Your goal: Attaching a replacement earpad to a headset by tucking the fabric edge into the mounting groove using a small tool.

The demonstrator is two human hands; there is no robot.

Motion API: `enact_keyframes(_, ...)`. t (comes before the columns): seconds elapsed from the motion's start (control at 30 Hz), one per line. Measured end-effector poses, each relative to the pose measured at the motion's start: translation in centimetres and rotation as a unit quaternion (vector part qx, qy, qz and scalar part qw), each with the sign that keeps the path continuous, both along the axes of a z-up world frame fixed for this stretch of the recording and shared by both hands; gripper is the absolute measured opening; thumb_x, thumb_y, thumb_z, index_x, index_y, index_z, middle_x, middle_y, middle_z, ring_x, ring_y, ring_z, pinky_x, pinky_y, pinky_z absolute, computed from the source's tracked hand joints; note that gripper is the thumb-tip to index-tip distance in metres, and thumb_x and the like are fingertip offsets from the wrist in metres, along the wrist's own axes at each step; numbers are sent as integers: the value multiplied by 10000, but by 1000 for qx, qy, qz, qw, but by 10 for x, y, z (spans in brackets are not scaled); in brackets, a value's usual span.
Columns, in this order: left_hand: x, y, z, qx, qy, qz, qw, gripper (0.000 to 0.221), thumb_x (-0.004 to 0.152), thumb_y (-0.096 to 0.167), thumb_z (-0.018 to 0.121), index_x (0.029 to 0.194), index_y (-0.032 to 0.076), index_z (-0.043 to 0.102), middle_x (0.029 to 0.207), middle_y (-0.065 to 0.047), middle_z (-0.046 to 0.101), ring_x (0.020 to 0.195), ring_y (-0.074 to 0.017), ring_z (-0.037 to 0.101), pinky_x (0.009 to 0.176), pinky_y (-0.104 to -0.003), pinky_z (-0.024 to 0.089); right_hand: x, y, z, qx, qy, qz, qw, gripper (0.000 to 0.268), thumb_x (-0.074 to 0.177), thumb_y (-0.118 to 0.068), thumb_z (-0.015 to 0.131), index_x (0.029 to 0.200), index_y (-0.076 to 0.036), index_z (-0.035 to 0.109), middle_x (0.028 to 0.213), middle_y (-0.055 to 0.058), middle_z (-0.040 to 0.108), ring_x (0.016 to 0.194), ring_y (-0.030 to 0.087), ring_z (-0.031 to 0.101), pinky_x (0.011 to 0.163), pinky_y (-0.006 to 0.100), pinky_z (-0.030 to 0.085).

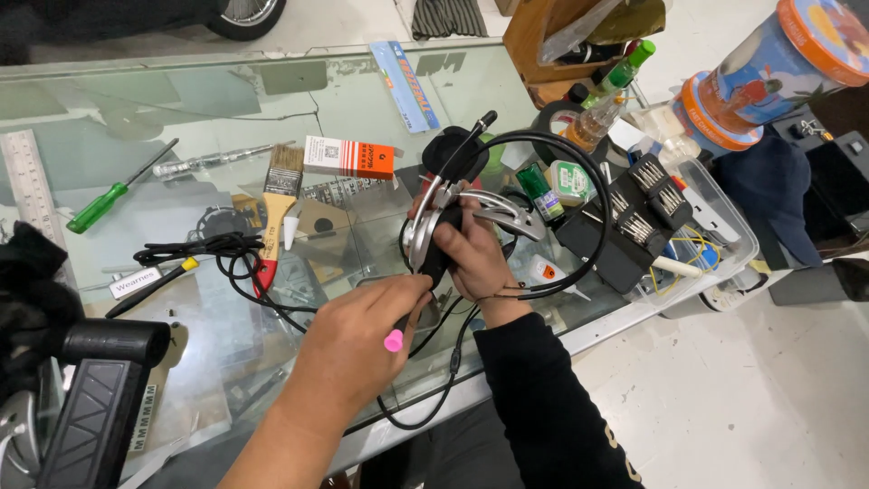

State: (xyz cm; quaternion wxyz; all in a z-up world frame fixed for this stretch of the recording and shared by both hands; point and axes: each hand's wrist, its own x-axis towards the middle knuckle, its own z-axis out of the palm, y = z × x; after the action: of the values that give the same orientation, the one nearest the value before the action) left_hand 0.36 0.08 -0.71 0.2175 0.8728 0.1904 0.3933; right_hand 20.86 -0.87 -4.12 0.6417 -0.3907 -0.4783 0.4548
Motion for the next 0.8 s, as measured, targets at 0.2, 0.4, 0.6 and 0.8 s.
enact_keyframes(0.2,2,0,4,-117,-16,17,993,152,992,242,615,1065,193,739,833,-43,786,814,-289,763,683,-359,609,5,6,-14,25,-63,-85,994,485,809,-188,850,1117,-28,511,1036,228,681,917,229,664,783,355,603)
enact_keyframes(0.4,3,-6,22,-237,-105,36,965,177,983,304,597,993,238,761,561,-34,680,496,-201,653,472,-302,539,-10,2,-8,16,-25,-106,994,486,815,-225,823,1103,-66,466,1016,197,672,958,210,645,833,317,559)
enact_keyframes(0.6,4,0,22,-253,-100,41,961,210,983,293,582,977,210,774,521,-69,673,443,-211,639,436,-293,505,-13,4,2,24,-25,-92,995,463,829,-216,816,1094,-73,464,1004,185,660,935,196,637,824,313,545)
enact_keyframes(0.8,5,2,21,-226,-85,37,970,185,978,246,595,996,181,767,590,-94,704,521,-257,693,484,-324,540,5,7,-22,16,-23,-101,994,480,814,-200,849,1092,-67,481,996,186,667,915,204,656,782,318,571)
